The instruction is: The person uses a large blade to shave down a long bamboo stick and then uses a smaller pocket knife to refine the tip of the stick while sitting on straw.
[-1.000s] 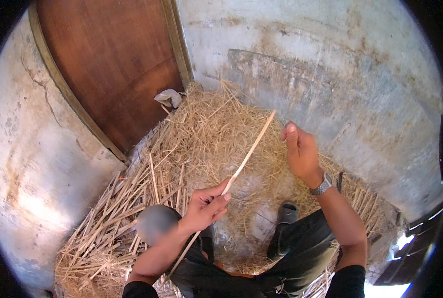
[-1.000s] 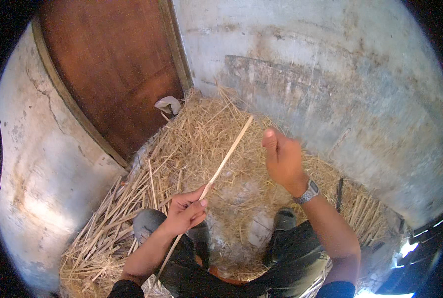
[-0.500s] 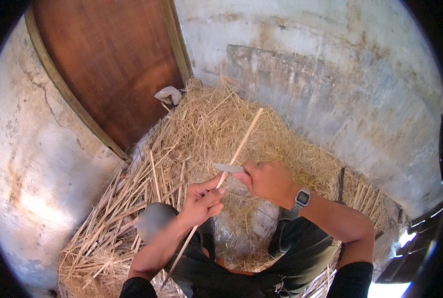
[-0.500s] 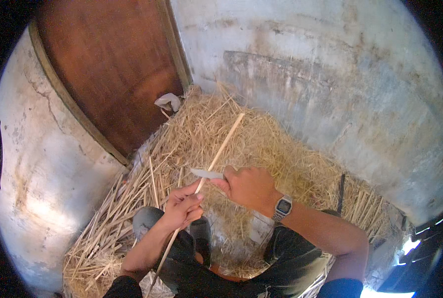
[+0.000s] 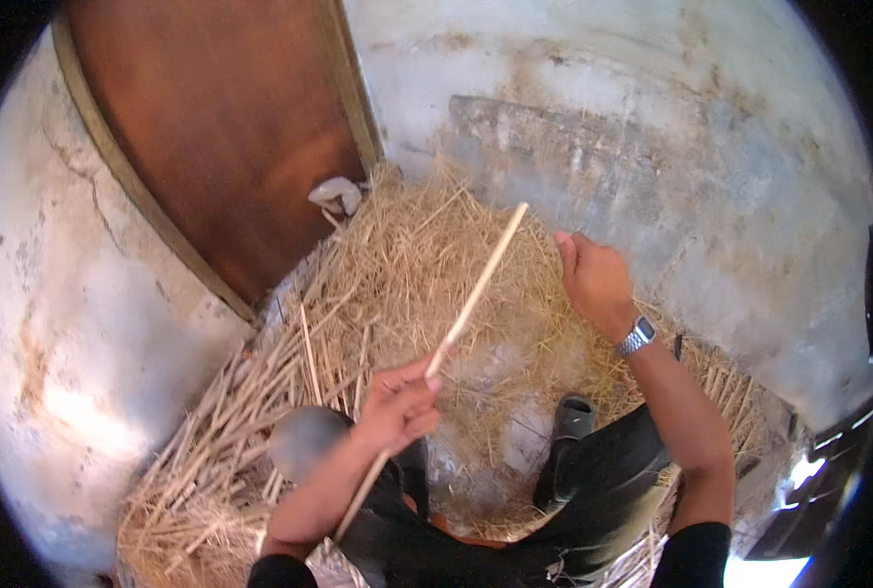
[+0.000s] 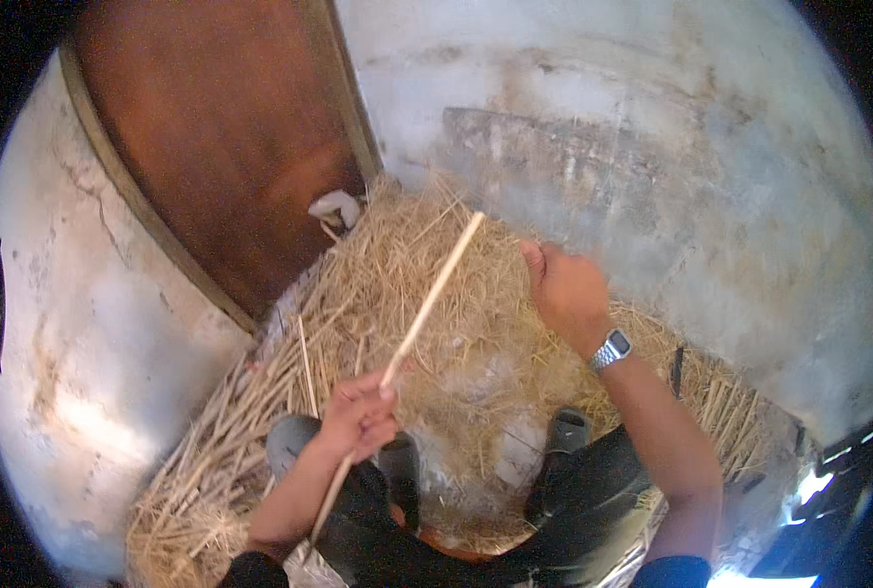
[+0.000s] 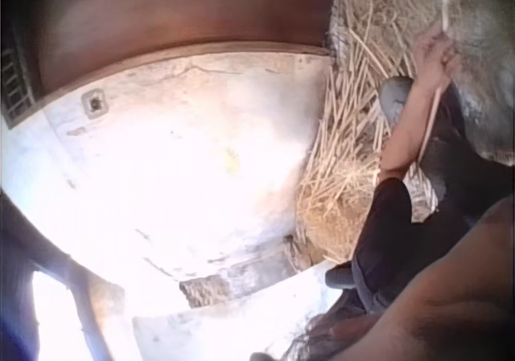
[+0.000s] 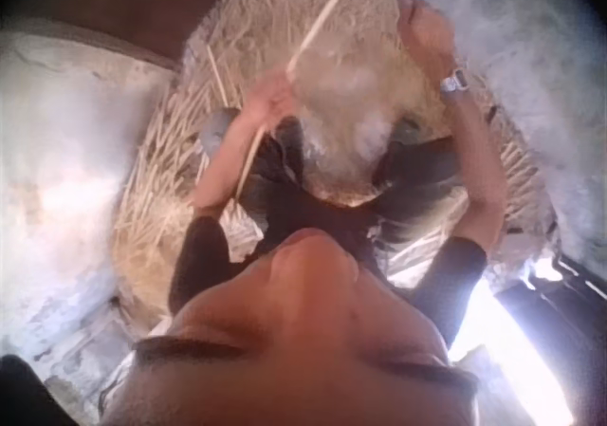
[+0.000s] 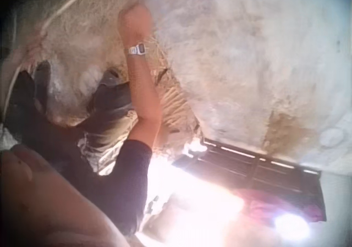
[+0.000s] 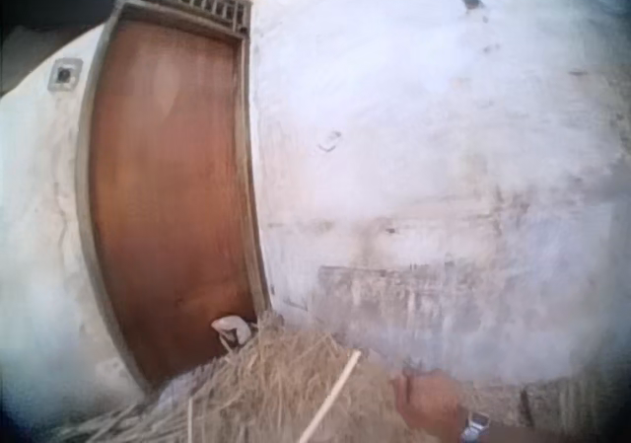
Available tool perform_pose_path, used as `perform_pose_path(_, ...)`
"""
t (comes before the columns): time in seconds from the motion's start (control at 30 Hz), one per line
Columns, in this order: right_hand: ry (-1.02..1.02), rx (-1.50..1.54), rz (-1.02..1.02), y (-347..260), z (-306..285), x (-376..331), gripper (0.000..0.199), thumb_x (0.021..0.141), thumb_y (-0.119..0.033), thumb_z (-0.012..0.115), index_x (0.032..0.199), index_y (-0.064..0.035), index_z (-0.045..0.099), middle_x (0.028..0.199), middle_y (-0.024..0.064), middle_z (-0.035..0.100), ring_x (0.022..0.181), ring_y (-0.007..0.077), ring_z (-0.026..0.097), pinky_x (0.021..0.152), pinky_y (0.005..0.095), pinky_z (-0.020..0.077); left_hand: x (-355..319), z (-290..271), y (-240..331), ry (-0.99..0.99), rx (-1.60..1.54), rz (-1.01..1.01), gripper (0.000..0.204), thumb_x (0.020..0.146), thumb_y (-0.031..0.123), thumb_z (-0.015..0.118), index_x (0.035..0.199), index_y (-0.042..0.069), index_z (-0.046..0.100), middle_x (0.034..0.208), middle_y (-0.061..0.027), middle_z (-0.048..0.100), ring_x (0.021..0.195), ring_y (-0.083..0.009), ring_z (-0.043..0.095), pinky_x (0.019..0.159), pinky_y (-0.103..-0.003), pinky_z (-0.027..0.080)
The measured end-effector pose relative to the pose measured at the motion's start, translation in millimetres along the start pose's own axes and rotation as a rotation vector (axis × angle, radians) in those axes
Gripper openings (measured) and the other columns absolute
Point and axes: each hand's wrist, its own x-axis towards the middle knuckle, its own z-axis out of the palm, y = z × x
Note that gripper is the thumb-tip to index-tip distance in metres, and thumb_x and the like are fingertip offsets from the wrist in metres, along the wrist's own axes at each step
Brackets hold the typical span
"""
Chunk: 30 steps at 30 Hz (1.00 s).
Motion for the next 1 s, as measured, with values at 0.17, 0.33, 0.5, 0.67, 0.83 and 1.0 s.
perform_pose_path(0.17, 0.061, 0.258, -0.09, -33.1, 2.1, -18.6, 0.045, 0.105, -0.038, 0.044, 0.082, -0.0038, 0.061, 0.063, 0.0216, 0.061, 0.057, 0.0424, 0.061, 0.051, 0.0509, 0.0469, -0.4, -5.8, 7.3, 0.008, -0.112, -0.064, 0.049, 0.104, 0.012, 0.047, 0.152, 0.006, 0.038, 0.058, 0.0042, 0.029, 0.036, -0.0053, 0.027, 0.033, -0.022, 0.023)
perform_pose_path(0.33, -0.168, 0.204, -0.29, -78.2, 2.2, -51.9, 0.04, 0.101, -0.04, 0.05, 0.083, -0.0053, 0.059, 0.056, 0.0173, 0.059, 0.048, 0.0385, 0.06, 0.045, 0.0501, 0.0459, -0.6, -0.4, 0.9, -0.014, -0.219, -0.056, 0.049, 0.105, 0.013, 0.045, 0.154, 0.018, 0.037, 0.062, 0.0046, 0.03, 0.038, -0.0043, 0.024, 0.034, -0.021, 0.022)
perform_pose_path(0.5, -0.312, 0.198, -0.437, -94.5, 16.3, -75.8, 0.04, 0.1, -0.042, 0.05, 0.083, -0.0064, 0.061, 0.054, 0.0154, 0.059, 0.045, 0.0358, 0.06, 0.043, 0.0489, 0.0478, 3.8, -6.5, -6.8, -0.03, -0.254, -0.137, 0.051, 0.106, 0.011, 0.044, 0.155, 0.023, 0.035, 0.063, 0.0046, 0.031, 0.039, -0.0044, 0.024, 0.036, -0.02, 0.022)
perform_pose_path(0.67, -0.175, 0.073, -0.415, -54.0, 36.2, -35.8, 0.037, 0.101, -0.039, 0.05, 0.088, -0.0063, 0.061, 0.058, 0.0169, 0.061, 0.05, 0.0381, 0.061, 0.046, 0.0487, 0.0487, 6.1, -4.1, -3.3, 0.009, -0.24, -0.127, 0.052, 0.104, 0.008, 0.042, 0.153, 0.024, 0.037, 0.061, 0.0048, 0.031, 0.035, -0.0051, 0.026, 0.033, -0.02, 0.023)
perform_pose_path(0.83, -0.189, -0.08, -0.181, -30.7, 29.2, -7.3, 0.039, 0.104, -0.04, 0.044, 0.091, -0.0064, 0.061, 0.064, 0.018, 0.064, 0.054, 0.0415, 0.061, 0.051, 0.0526, 0.0495, 4.0, 2.2, -10.5, 0.0, -0.272, -0.141, 0.055, 0.103, 0.005, 0.044, 0.155, 0.02, 0.036, 0.063, 0.0044, 0.032, 0.039, -0.0044, 0.027, 0.035, -0.021, 0.024)
perform_pose_path(1.0, 0.001, -0.065, -0.18, 32.9, 46.5, 22.9, 0.046, 0.104, -0.043, 0.042, 0.089, -0.005, 0.064, 0.067, 0.0224, 0.064, 0.062, 0.0424, 0.063, 0.059, 0.0527, 0.051, 7.7, 9.0, -8.3, 0.03, -0.293, -0.221, 0.053, 0.103, 0.005, 0.044, 0.153, 0.022, 0.039, 0.063, 0.0046, 0.032, 0.039, -0.0045, 0.026, 0.035, -0.021, 0.023)
